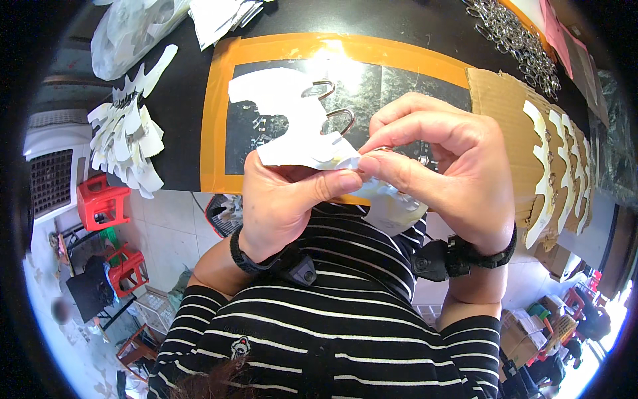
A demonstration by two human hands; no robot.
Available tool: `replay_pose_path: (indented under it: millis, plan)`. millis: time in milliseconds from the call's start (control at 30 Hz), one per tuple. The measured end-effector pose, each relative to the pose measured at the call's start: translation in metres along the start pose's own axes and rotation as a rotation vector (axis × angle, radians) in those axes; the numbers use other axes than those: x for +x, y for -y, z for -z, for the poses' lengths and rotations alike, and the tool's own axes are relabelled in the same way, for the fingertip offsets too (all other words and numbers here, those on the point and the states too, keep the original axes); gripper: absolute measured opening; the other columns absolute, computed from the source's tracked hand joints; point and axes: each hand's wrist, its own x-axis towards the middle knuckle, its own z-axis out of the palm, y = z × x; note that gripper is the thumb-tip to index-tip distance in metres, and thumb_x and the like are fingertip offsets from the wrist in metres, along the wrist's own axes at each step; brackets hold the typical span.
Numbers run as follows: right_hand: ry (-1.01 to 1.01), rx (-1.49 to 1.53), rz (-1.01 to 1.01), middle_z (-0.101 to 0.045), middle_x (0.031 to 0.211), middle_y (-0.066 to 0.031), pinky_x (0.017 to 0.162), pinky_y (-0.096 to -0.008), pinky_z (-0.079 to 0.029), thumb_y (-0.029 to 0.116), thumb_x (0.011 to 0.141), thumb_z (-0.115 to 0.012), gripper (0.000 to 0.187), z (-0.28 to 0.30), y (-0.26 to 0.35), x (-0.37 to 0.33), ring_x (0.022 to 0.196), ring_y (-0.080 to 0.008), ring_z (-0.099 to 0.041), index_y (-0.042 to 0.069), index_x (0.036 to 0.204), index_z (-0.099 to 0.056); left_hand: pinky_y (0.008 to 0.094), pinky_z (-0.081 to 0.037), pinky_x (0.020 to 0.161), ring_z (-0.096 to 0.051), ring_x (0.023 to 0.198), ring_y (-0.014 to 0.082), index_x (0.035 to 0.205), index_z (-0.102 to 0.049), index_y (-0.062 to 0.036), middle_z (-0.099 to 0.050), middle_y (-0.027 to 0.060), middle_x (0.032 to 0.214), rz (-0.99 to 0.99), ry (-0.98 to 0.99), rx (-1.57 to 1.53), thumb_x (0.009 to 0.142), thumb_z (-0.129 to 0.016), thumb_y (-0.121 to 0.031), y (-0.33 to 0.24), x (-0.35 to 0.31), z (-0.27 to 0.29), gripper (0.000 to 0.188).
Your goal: Manually attaching metal lace hooks to white shoe upper components.
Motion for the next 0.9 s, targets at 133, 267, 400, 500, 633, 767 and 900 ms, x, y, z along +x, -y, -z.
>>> replay_pose_path:
  millis: [133, 267, 400, 500, 633, 767, 900]
  plan:
    - [0.017, 0.074, -0.010, -0.065, 0.095, -0.0119, 0.081, -0.0278, -0.047, -0.003, 0.076, -0.074, 0.014, -0.001, -0.004, 0.000, 0.090, -0.0166, -0.060, -0.005, 0.089, -0.071, 0.0239, -0.054, 0.077, -0.065, 0.088, 0.0098, 0.103, -0.069, 0.0033, -0.071, 0.0075, 0.097, -0.006, -0.017, 0.125, 0.080, -0.077, 0.004, 0.001, -0.003, 0.000, 0.024]
    - [0.010, 0.141, -0.054, -0.065, 0.096, -0.0121, 0.083, -0.0285, -0.046, -0.001, 0.077, -0.073, 0.017, -0.004, -0.005, -0.003, 0.091, -0.0167, -0.060, -0.006, 0.092, -0.070, 0.0232, -0.053, 0.077, -0.064, 0.089, 0.0089, 0.103, -0.069, 0.0018, -0.071, 0.0054, 0.098, -0.046, -0.014, 0.154, 0.080, -0.077, 0.002, 0.001, -0.003, -0.001, 0.024]
    - [0.023, 0.230, -0.061, -0.065, 0.097, -0.0123, 0.083, -0.0281, -0.047, -0.004, 0.078, -0.071, 0.018, -0.004, -0.007, -0.002, 0.092, -0.0166, -0.060, -0.007, 0.095, -0.069, 0.0248, -0.054, 0.080, -0.065, 0.090, 0.0106, 0.104, -0.068, 0.0022, -0.070, 0.0062, 0.099, -0.037, 0.036, -0.082, 0.082, -0.075, 0.003, 0.004, 0.000, 0.001, 0.024]
    - [0.025, 0.237, -0.038, -0.065, 0.097, -0.0126, 0.082, -0.0279, -0.048, -0.005, 0.079, -0.070, 0.016, -0.005, -0.003, -0.002, 0.092, -0.0167, -0.061, -0.007, 0.095, -0.069, 0.0238, -0.055, 0.070, -0.068, 0.083, 0.0133, 0.107, -0.065, 0.0003, -0.071, 0.0092, 0.097, -0.048, -0.034, -0.037, 0.078, -0.077, 0.005, 0.006, 0.000, -0.002, 0.031]
    - [-0.013, 0.105, 0.022, -0.065, 0.098, -0.0129, 0.082, -0.0278, -0.048, -0.005, 0.079, -0.070, 0.016, -0.006, -0.001, -0.005, 0.092, -0.0166, -0.061, -0.007, 0.095, -0.069, 0.0276, -0.056, 0.083, -0.067, 0.093, 0.0133, 0.105, -0.066, 0.0039, -0.070, 0.0094, 0.100, -0.105, 0.025, -0.125, 0.082, -0.073, 0.006, 0.009, 0.001, 0.002, 0.025]
    - [-0.034, 0.091, -0.012, -0.065, 0.097, -0.0129, 0.082, -0.0278, -0.048, -0.003, 0.077, -0.070, 0.017, -0.010, 0.002, -0.005, 0.091, -0.0167, -0.061, -0.007, 0.094, -0.069, 0.0279, -0.056, 0.084, -0.067, 0.093, 0.0128, 0.105, -0.066, 0.0034, -0.071, 0.0094, 0.101, -0.089, 0.013, -0.098, 0.080, -0.075, 0.007, 0.010, 0.000, 0.002, 0.027]
    - [-0.047, 0.060, 0.012, -0.063, 0.094, -0.0123, 0.081, -0.0273, -0.047, -0.001, 0.075, -0.069, 0.015, -0.010, 0.002, -0.004, 0.088, -0.0167, -0.060, -0.006, 0.089, -0.068, 0.0251, -0.054, 0.080, -0.065, 0.091, 0.0099, 0.103, -0.068, 0.0028, -0.071, 0.0072, 0.101, -0.118, -0.032, 0.164, 0.079, -0.078, 0.004, 0.008, -0.001, 0.000, 0.026]
